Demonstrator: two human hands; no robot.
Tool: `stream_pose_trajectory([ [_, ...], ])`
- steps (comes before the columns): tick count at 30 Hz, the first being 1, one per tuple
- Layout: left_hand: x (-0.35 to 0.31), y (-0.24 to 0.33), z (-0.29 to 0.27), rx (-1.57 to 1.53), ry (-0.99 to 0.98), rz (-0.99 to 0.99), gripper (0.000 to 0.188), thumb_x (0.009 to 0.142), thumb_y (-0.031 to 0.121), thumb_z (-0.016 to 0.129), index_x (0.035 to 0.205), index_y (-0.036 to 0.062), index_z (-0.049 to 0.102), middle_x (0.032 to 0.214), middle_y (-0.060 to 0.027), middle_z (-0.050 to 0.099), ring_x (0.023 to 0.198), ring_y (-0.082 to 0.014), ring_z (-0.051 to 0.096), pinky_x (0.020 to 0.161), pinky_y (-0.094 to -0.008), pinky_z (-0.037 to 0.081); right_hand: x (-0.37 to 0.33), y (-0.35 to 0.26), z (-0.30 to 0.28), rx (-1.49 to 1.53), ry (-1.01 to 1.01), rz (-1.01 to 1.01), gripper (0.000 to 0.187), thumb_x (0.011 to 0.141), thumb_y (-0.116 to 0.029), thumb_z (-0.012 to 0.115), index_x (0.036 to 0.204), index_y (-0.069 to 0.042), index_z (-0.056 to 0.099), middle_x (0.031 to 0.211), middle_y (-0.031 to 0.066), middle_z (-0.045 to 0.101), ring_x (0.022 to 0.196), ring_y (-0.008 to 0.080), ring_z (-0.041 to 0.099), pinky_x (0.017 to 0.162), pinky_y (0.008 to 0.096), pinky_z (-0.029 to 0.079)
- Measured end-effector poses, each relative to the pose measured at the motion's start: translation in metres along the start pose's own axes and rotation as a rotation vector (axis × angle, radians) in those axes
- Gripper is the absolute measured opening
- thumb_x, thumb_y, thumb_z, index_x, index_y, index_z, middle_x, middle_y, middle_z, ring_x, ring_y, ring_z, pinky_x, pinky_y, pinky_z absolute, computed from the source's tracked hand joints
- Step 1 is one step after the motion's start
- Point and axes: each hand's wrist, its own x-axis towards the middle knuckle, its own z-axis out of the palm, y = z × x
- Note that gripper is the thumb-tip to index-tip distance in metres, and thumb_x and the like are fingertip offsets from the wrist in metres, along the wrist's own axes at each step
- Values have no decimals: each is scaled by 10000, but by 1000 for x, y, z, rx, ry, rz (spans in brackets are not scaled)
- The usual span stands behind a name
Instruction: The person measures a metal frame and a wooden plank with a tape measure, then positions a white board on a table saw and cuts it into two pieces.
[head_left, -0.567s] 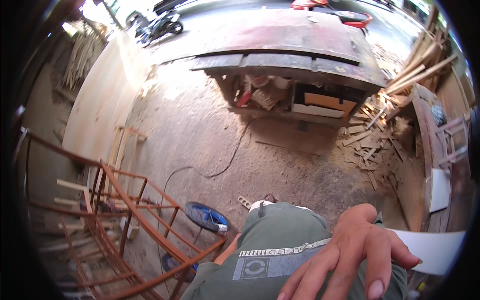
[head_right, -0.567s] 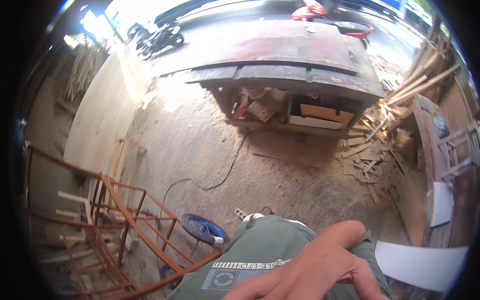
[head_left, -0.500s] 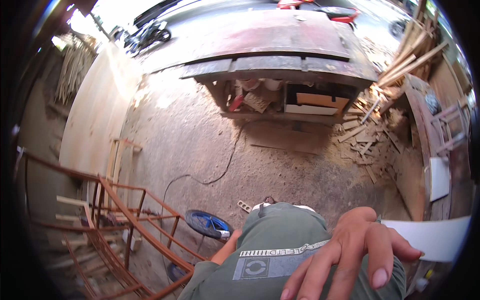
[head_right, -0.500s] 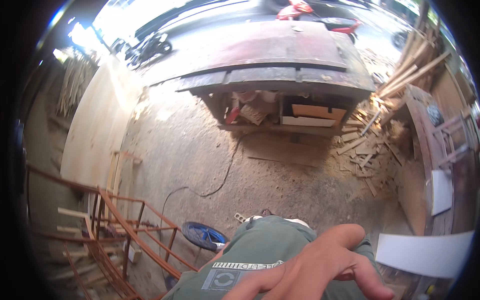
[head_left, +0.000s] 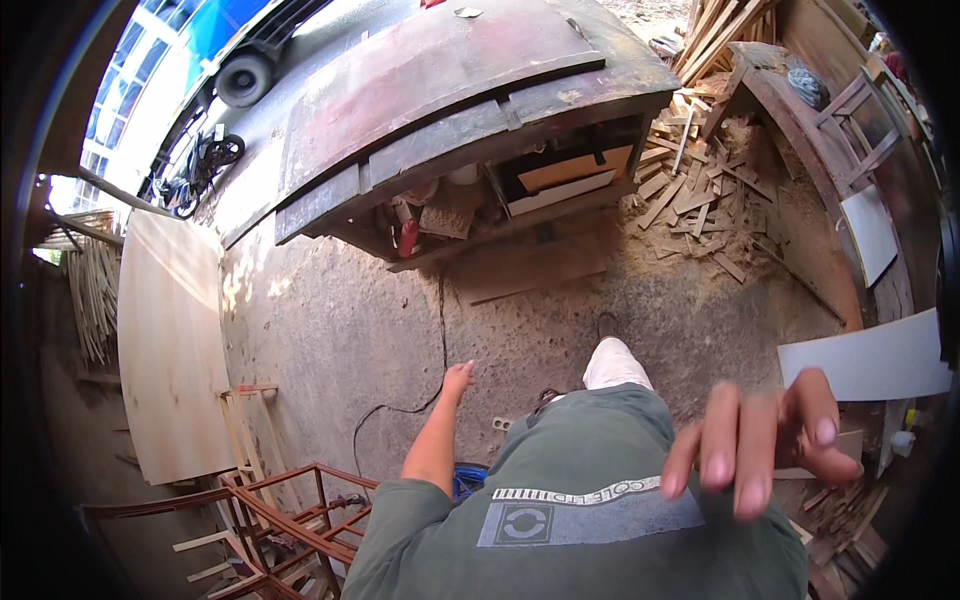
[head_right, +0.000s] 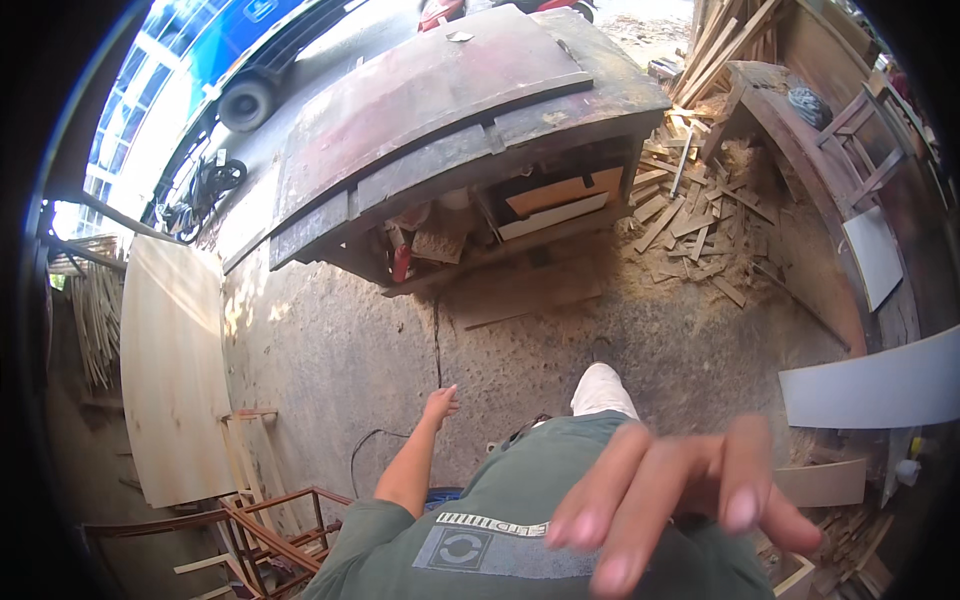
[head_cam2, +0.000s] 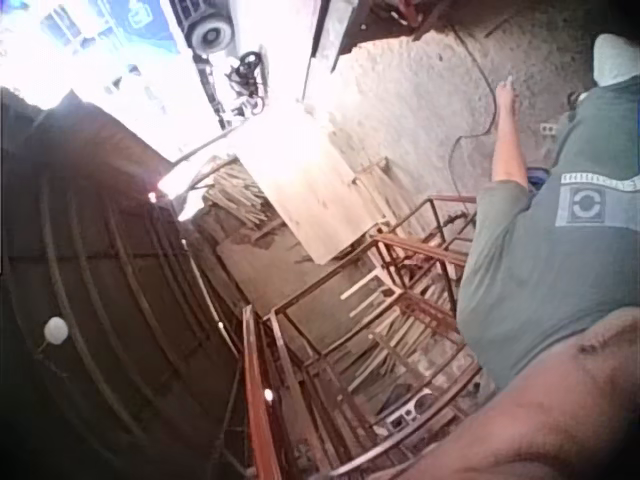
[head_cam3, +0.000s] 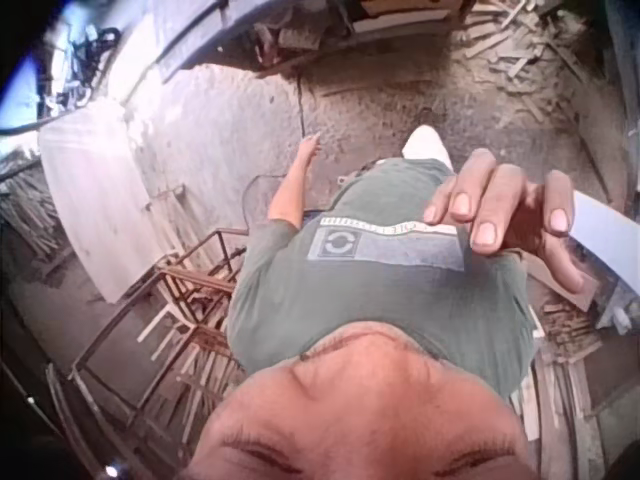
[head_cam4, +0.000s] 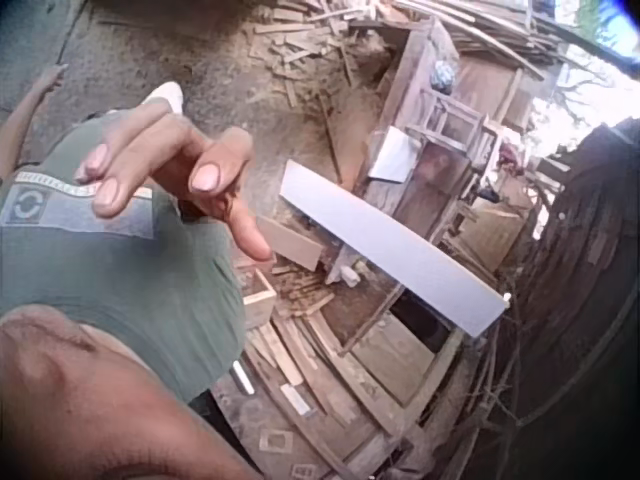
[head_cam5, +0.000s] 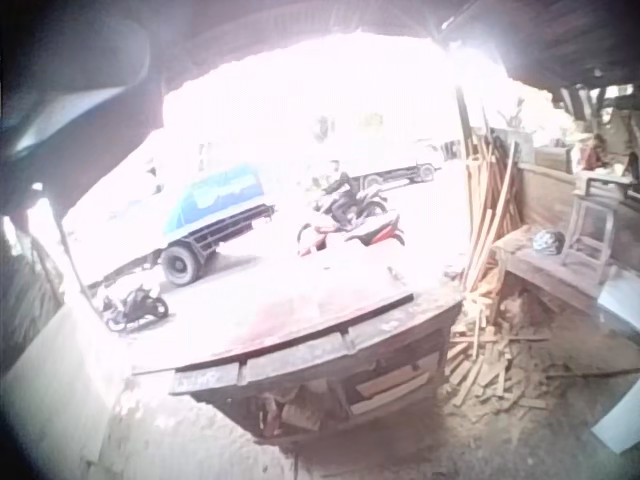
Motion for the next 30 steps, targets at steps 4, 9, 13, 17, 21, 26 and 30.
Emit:
stream_pose_trajectory([
  [4, 1, 76, 64, 118, -150, 49, 483, 935, 447, 611, 1153, 17, 637, 1036, -107, 681, 905, -220, 651, 790, -366, 502, 6, -17, -124, -461, 100, 5, 618, 940, -557, 560, 1251, -25, 508, 1095, 256, 602, 1055, 329, 586, 843, 456, 535],
  [9, 10, 65, 118, 62, -156, -49, 497, 920, 444, 636, 1103, -17, 669, 975, -112, 694, 872, -193, 648, 795, -354, 507, -26, -27, -371, -1161, 719, 541, 291, 916, -147, 628, 1137, 43, 623, 1094, 119, 665, 958, 197, 646, 816, 329, 524],
  [13, -33, 82, 109, 64, -104, -427, 499, 912, 463, 638, 1134, 17, 650, 1043, -125, 690, 891, -231, 670, 726, -349, 494, -34, -10, -572, -1768, 620, 960, 313, 878, -201, 679, 1108, 8, 644, 1076, 164, 640, 959, 306, 638, 838, 394, 510],
  [17, -37, 114, 81, -168, 105, -534, 491, 925, 460, 621, 1161, 30, 630, 1101, -119, 679, 918, -227, 672, 732, -339, 489, 12, 21, -701, -2142, 323, 1356, 366, 919, -294, 601, 1155, -15, 634, 1135, 201, 628, 1066, 371, 610, 907, 476, 486],
  [21, -64, 199, 83, -371, 309, -371, 490, 954, 446, 583, 1226, 39, 599, 1168, -121, 669, 1020, -233, 661, 820, -361, 485, -14, 54, -841, -2162, 248, 1094, 412, 902, -353, 576, 1154, -30, 621, 1212, 233, 614, 1151, 397, 568, 957, 499, 463],
  [26, -72, 234, 100, -323, 342, -281, 521, 951, 441, 597, 1258, 21, 604, 1137, -121, 682, 989, -207, 667, 877, -351, 488, -70, 66, -968, -2464, -137, 605, 472, 944, -448, 533, 1194, -63, 643, 1089, 186, 668, 1049, 384, 605, 927, 503, 455],
  [30, -105, 225, 158, -311, 353, -360, 517, 931, 459, 621, 1207, 23, 651, 1090, -112, 690, 905, -190, 667, 842, -339, 504, -62, 73, -993, -2424, -291, 762, 465, 937, -434, 552, 1195, -58, 642, 1088, 186, 670, 1032, 387, 611, 903, 503, 467],
])
